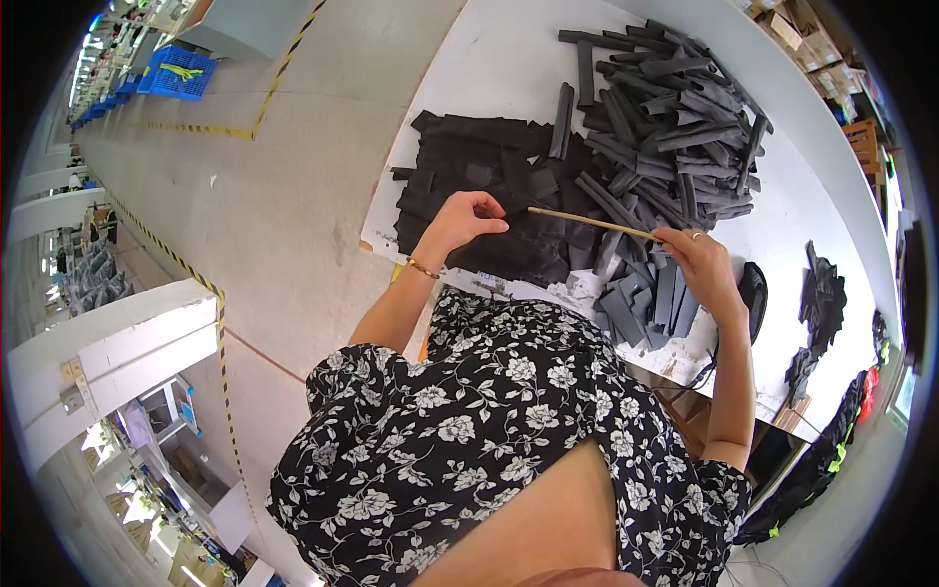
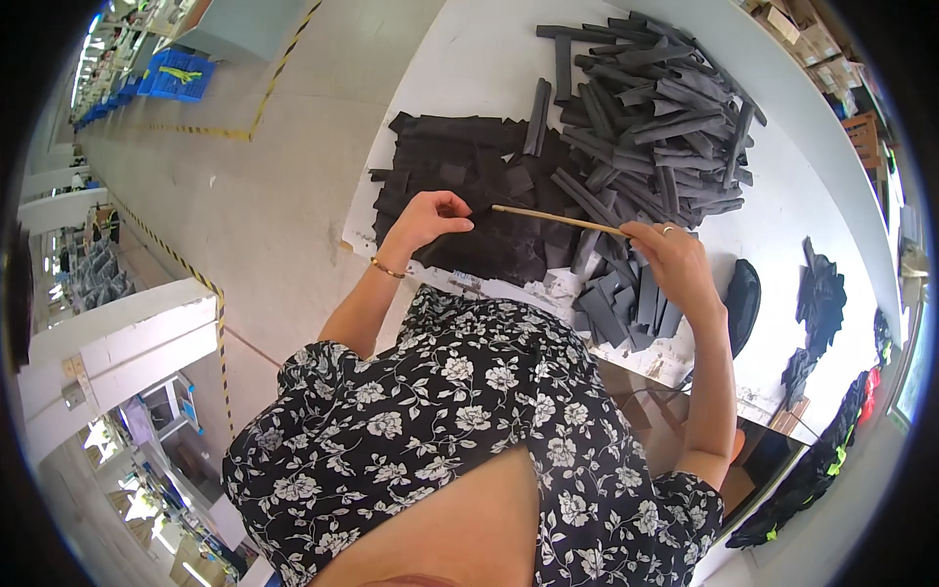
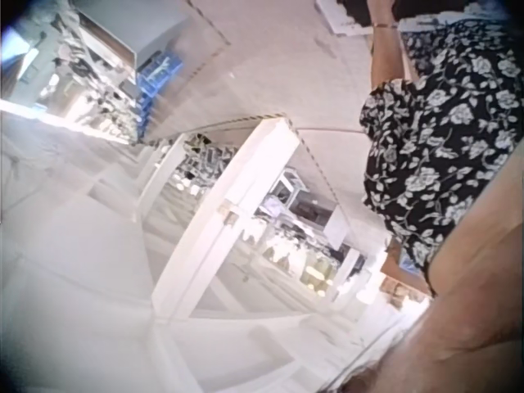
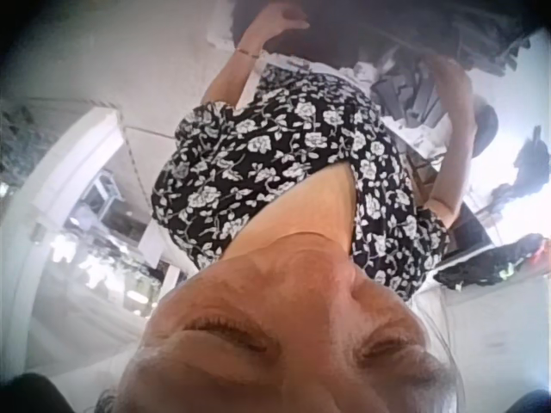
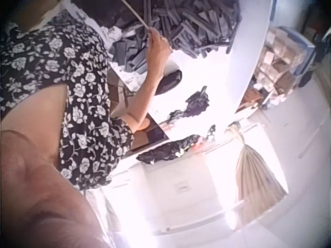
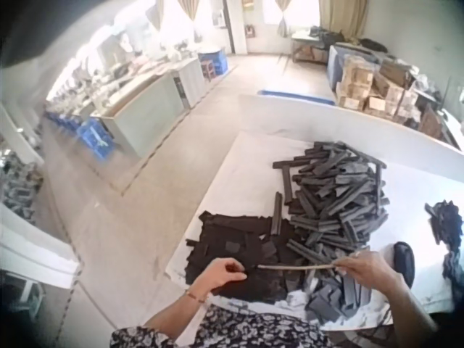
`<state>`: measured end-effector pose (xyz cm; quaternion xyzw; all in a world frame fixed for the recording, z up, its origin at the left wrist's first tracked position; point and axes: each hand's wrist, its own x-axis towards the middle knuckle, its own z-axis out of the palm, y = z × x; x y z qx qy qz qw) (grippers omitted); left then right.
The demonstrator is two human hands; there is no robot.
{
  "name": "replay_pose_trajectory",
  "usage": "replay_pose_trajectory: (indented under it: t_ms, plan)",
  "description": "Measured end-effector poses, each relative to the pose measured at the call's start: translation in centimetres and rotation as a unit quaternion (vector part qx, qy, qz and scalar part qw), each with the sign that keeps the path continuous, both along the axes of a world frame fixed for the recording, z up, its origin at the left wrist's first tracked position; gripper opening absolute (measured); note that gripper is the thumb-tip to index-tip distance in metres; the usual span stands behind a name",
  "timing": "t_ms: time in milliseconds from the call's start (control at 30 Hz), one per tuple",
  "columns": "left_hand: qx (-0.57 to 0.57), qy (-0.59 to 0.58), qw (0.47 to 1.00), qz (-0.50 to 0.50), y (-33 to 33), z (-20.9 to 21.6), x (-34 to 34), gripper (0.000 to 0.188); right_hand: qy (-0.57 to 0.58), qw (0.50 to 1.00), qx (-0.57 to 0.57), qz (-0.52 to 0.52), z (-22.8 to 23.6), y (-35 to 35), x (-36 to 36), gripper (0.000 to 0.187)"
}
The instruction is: The person inserts a thin wooden stick into a slot on a dark foam piece and then places the assembled unit onto a growing pile on the table. This repetitive assembly process continues throughout the video, with the person handling the foam pieces and sticks one at a time.
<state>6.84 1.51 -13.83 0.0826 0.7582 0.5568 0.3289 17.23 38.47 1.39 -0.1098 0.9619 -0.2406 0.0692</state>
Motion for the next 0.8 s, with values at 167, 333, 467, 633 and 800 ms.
replay_pose_trajectory:
  t_ms: [167,333,467,633,800]
  plan:
    - [0.014,0.051,0.998,-0.029,2.3,2.2,-0.2,0.017,-0.054,0.998,-0.030,0.017,-2.2,-1.7,-0.7,0.020]
    - [0.023,0.524,0.846,-0.095,7.8,9.1,1.9,0.025,-0.239,0.891,-0.372,-0.097,-9.5,-6.9,-0.6,0.020]
    - [0.067,0.471,0.786,0.394,4.3,7.9,2.9,0.078,-0.277,0.799,-0.511,-0.157,-8.9,-9.1,0.2,0.026]
    - [0.571,-0.192,0.754,0.261,6.7,1.9,1.8,0.037,-0.321,0.718,-0.598,-0.156,-10.0,-12.0,0.2,0.030]
    - [0.561,-0.261,0.721,0.312,8.3,2.6,2.2,0.033,-0.365,0.548,-0.729,-0.188,-10.8,-13.9,0.8,0.025]
